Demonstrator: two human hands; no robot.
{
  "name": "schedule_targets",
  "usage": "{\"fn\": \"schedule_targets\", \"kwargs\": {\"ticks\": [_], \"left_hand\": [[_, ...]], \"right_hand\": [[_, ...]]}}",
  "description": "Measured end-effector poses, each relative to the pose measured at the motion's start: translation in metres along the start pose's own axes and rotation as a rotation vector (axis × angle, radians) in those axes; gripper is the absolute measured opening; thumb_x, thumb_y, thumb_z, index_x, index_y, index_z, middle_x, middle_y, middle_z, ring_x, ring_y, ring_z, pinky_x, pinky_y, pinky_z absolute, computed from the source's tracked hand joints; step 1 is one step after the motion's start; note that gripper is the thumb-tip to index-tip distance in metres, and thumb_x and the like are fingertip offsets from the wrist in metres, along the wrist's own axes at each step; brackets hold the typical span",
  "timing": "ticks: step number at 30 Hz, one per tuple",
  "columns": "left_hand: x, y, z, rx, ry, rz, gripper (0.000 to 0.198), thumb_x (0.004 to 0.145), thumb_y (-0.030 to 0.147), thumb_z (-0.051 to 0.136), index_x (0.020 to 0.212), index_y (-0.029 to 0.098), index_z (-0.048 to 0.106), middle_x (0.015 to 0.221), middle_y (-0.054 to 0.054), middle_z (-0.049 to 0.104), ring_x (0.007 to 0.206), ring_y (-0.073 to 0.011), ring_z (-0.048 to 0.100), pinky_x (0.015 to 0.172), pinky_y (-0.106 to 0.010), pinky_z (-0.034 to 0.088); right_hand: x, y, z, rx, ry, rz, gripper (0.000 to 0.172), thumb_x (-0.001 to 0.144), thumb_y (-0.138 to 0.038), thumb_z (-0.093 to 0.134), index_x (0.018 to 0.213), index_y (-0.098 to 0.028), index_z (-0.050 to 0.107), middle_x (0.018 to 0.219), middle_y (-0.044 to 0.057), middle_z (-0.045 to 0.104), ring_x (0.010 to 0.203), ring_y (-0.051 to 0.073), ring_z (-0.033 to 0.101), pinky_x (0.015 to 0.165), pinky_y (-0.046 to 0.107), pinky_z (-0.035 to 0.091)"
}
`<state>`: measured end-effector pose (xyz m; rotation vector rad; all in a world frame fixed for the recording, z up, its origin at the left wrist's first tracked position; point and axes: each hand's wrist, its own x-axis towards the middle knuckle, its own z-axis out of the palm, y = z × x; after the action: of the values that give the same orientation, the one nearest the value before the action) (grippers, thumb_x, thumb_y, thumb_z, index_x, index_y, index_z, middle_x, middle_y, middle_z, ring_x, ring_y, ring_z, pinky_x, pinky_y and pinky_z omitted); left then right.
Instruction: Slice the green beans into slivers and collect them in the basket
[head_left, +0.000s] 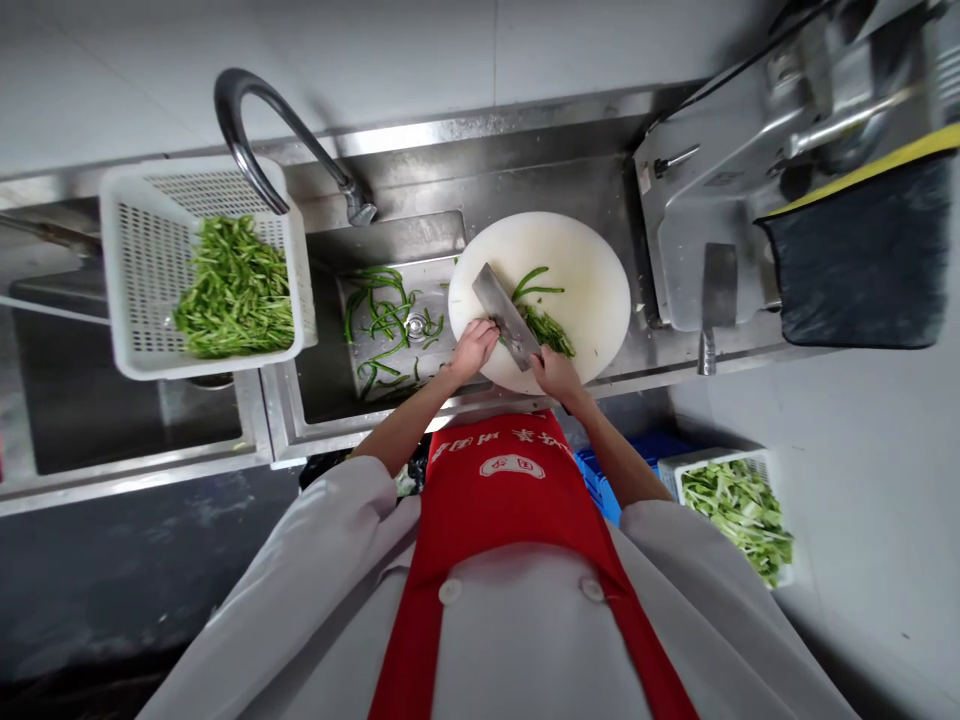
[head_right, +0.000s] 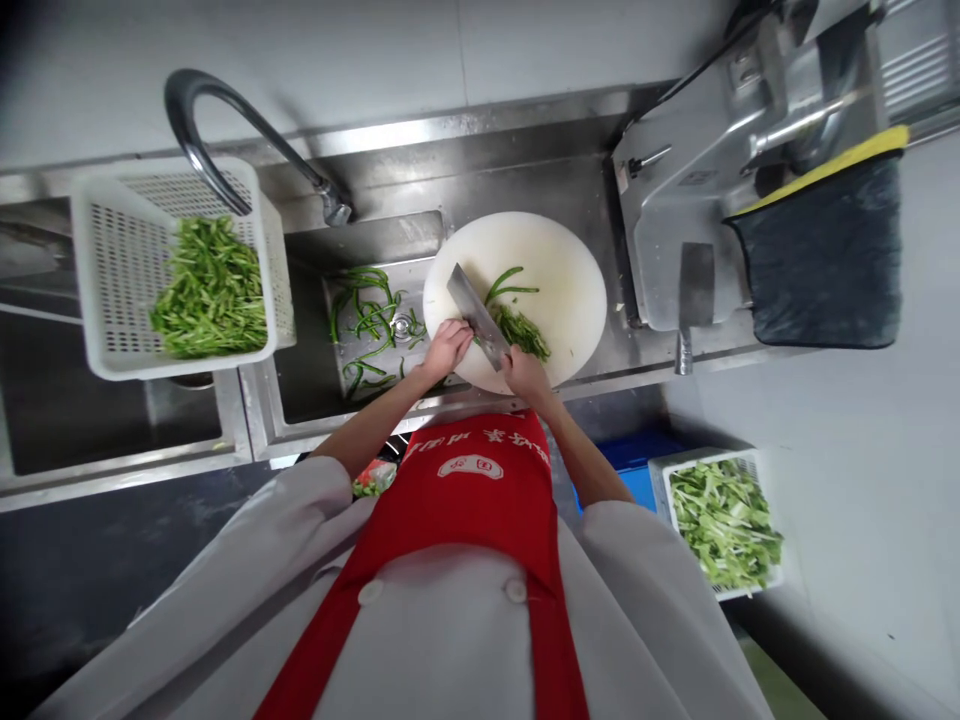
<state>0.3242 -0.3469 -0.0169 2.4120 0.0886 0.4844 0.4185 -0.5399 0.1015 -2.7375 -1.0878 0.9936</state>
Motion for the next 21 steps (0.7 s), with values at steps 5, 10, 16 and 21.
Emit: {"fn": "schedule_targets", "kwargs": {"ticks": [5, 10, 16, 21], "left_hand": [[-0.003, 0.009, -0.025, 0.02, 0.366, -0.203, 0.017, 0.101, 0.03, 0.05, 0.102, 0.023, 0.066, 0.106, -0.008, 0.062, 0.105, -0.0219, 0.057, 0.096, -0.041, 0.049], [0.001, 0.009, -0.016, 0.001, 0.218, -0.165, 0.017, 0.1, 0.03, 0.05, 0.101, 0.023, 0.066, 0.105, -0.008, 0.064, 0.104, -0.0213, 0.058, 0.095, -0.04, 0.051], [0.011, 0.018, -0.009, -0.061, 0.042, -0.093, 0.025, 0.103, 0.03, 0.044, 0.096, 0.02, 0.065, 0.102, -0.009, 0.064, 0.1, -0.021, 0.059, 0.092, -0.04, 0.053], [0.077, 0.022, -0.032, -0.017, 0.302, -0.153, 0.023, 0.104, 0.032, 0.045, 0.106, 0.019, 0.064, 0.112, -0.01, 0.061, 0.114, -0.0225, 0.058, 0.103, -0.045, 0.048]], "right_hand": [[-0.013, -0.003, -0.008, -0.018, 0.05, 0.085, 0.04, 0.108, -0.032, 0.024, 0.125, -0.009, 0.051, 0.1, 0.019, 0.072, 0.096, 0.029, 0.07, 0.084, 0.035, 0.047], [-0.009, -0.034, 0.004, -0.041, -0.007, 0.063, 0.042, 0.107, -0.03, 0.028, 0.136, -0.005, 0.046, 0.103, 0.022, 0.072, 0.1, 0.031, 0.07, 0.087, 0.038, 0.049], [0.001, -0.03, -0.01, -0.03, -0.029, 0.065, 0.039, 0.108, -0.03, 0.025, 0.129, -0.009, 0.051, 0.111, 0.021, 0.071, 0.106, 0.028, 0.069, 0.089, 0.035, 0.048], [-0.017, -0.019, -0.014, -0.013, -0.015, 0.027, 0.041, 0.108, -0.034, 0.024, 0.128, -0.011, 0.052, 0.106, 0.019, 0.072, 0.102, 0.029, 0.069, 0.088, 0.035, 0.047]]}}
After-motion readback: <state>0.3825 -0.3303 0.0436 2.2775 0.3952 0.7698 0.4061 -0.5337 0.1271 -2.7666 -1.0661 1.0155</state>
